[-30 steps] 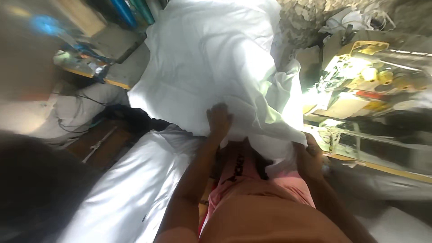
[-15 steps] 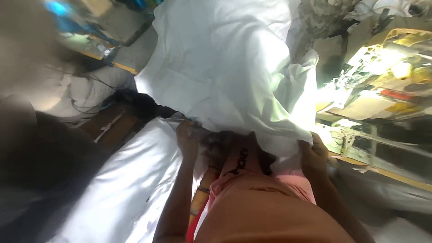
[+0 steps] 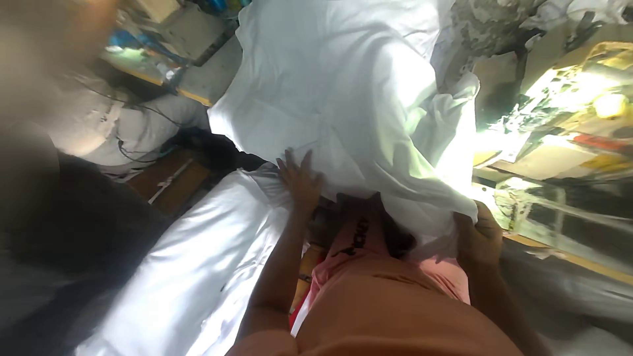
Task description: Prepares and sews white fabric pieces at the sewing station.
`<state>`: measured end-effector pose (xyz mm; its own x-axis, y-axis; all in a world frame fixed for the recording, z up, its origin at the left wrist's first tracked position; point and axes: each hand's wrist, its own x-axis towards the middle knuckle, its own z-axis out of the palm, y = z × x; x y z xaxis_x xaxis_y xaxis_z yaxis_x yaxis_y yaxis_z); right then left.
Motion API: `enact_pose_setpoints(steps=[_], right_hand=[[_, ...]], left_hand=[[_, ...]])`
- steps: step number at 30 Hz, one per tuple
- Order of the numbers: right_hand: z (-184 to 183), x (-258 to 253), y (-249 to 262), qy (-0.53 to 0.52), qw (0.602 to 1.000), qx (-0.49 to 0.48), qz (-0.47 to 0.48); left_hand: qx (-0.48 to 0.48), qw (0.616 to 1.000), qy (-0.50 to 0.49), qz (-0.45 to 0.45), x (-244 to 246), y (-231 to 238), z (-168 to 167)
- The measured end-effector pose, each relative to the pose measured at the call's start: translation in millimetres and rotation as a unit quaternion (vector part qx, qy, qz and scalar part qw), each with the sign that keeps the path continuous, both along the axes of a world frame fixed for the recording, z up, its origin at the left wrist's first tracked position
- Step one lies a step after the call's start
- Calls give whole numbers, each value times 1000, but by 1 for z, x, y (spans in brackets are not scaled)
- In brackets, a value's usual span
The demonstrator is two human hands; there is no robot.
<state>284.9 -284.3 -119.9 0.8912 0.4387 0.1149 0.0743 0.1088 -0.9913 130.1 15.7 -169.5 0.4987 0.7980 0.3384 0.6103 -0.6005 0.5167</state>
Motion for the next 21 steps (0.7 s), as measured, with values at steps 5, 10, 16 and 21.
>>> enact_pose_setpoints(steps=[5, 10, 16, 21], right_hand=[[2, 5, 1, -16, 1000, 5, 10], [15, 13, -8, -51, 998, 8, -32], [48, 24, -28, -103, 988, 52, -102], [77, 27, -66, -259, 956, 21, 139]], left_hand=[[-17, 999, 29, -10, 10, 19, 13], [-52, 998, 11, -33, 1, 45, 29], [-258, 943, -196, 72, -45, 47, 78], [-207, 860, -465, 37, -139, 30, 156]])
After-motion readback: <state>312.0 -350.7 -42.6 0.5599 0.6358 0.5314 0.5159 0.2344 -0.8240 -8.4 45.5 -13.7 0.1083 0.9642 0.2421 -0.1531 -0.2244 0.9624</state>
